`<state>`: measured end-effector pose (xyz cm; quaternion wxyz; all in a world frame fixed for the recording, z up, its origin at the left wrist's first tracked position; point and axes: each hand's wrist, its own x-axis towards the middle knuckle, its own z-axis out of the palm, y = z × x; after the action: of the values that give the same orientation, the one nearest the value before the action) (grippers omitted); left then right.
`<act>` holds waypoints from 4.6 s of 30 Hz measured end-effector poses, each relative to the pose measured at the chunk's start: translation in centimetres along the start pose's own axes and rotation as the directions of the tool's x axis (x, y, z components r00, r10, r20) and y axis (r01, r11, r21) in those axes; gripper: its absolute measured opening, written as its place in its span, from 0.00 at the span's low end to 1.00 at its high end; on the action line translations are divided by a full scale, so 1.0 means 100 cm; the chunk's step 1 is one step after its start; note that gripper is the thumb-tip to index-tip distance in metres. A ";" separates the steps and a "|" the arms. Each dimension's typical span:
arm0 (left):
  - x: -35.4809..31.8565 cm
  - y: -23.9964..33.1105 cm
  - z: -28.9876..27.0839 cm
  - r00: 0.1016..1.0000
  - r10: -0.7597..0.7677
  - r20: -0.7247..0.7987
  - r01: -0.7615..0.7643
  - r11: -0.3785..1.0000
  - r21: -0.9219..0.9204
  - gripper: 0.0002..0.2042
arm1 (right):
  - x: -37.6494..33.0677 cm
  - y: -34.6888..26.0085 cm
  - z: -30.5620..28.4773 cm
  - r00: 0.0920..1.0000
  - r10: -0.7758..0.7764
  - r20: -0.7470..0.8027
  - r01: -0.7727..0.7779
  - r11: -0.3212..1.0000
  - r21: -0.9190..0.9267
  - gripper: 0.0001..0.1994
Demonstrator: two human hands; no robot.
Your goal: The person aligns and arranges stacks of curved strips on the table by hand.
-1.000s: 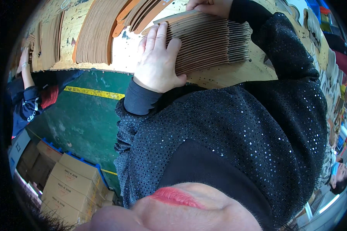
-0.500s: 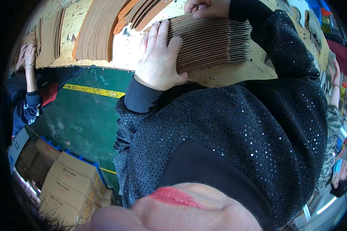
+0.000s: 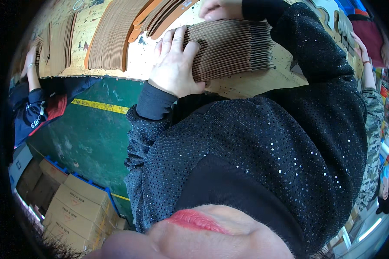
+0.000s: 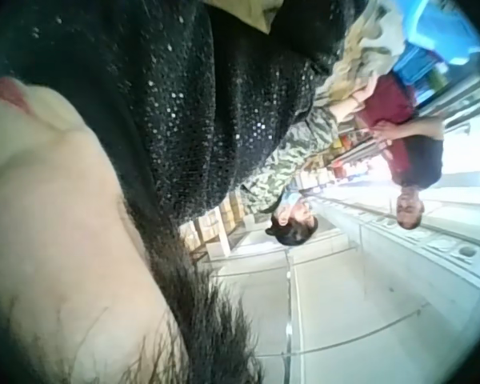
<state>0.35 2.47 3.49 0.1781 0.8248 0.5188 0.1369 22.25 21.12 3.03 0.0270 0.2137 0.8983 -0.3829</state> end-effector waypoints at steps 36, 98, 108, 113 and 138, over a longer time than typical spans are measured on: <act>-0.005 -0.028 0.023 0.978 0.090 -0.187 -0.068 0.990 0.120 0.39 | 0.019 -0.005 0.003 0.992 -0.100 -0.075 0.073 0.950 -0.302 0.16; 0.002 -0.009 0.001 1.000 0.017 0.008 -0.017 0.996 0.089 0.40 | -0.040 0.009 0.002 0.750 -0.157 -0.642 -0.369 0.706 -0.604 0.07; 0.001 -0.018 0.013 0.993 0.080 -0.083 -0.073 0.994 0.081 0.42 | 0.014 0.012 0.028 0.930 -0.186 -0.316 0.040 0.908 -0.417 0.07; -0.001 -0.019 0.016 0.995 0.069 -0.073 -0.062 0.993 0.098 0.43 | 0.021 0.002 0.031 0.968 -0.056 -0.244 -0.039 0.929 -0.368 0.08; 0.017 -0.015 -0.004 0.984 0.048 0.171 -0.084 0.974 0.209 0.59 | 0.001 -0.022 0.073 0.860 0.045 -0.508 -0.156 0.971 -0.180 0.12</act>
<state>-0.28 4.67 3.29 0.1254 0.8647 0.4861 0.0170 20.47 14.69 -0.67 -0.1637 0.3483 0.8980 -0.2133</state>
